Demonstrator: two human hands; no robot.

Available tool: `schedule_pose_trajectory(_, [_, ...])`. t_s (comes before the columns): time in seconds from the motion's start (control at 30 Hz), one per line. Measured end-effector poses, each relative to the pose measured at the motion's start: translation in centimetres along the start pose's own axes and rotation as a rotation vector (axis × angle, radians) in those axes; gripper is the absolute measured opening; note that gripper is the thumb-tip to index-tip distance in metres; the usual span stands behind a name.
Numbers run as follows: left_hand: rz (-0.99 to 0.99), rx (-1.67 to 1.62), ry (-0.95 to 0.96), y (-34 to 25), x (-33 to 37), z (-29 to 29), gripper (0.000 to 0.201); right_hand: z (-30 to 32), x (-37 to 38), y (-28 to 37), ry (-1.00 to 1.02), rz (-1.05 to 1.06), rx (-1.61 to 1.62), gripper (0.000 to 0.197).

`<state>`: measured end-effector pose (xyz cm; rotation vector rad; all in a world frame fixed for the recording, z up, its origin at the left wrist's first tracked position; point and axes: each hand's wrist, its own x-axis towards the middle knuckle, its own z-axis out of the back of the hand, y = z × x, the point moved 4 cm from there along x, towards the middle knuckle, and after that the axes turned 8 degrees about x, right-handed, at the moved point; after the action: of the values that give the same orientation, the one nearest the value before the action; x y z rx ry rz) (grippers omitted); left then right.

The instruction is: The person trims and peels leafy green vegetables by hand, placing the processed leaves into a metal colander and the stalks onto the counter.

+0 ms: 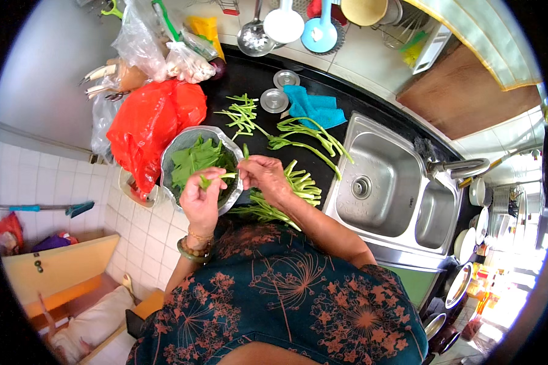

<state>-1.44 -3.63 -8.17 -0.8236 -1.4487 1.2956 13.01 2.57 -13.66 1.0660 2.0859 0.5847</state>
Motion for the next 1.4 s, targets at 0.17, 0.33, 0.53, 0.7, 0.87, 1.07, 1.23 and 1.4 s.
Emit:
schedule_pose_trajectory(0.17, [0.268, -0.341, -0.212, 0.0, 1.6, 2.5, 0.009, -0.2, 0.1, 1.2, 0.055, 0.116, -0.305, 0.018])
schedule_pose_trajectory(0.33, [0.337, -0.531, -0.291, 1.2, 1.7, 5.4, 0.011, -2.4, 0.2, 0.2, 0.110, 0.149, -0.453, 0.017])
schedule_pose_trajectory(0.53, [0.387, -0.355, -0.396, 1.8, 0.1, 7.2, 0.010, -3.6, 1.1, -1.9, 0.237, 0.331, -0.573, 0.015])
schedule_pose_trajectory(0.7, [0.433, -0.267, -0.404, 2.2, -0.9, 7.9, 0.009, -4.0, 1.9, -2.5, 0.223, 0.449, -0.783, 0.013])
schedule_pose_trajectory(0.87, [0.467, -0.095, -0.097, 2.4, -0.9, 6.4, 0.020, -4.9, 1.3, -2.1, 0.165, 0.488, -0.858, 0.012])
schedule_pose_trajectory(1.07, [0.287, 0.367, -0.049, 2.8, 0.3, 5.5, 0.010, -5.6, 0.7, -1.8, 0.172, 0.560, -0.963, 0.011])
schedule_pose_trajectory(1.23, [0.144, 0.464, -0.164, 2.1, 1.6, 7.8, 0.016, -3.9, 0.0, -0.2, 0.091, 0.589, -1.062, 0.008])
schedule_pose_trajectory(1.4, [0.141, 0.484, -0.132, 1.7, 3.3, 8.7, 0.021, 2.5, -0.1, 5.5, -0.158, 0.652, -1.118, 0.008])
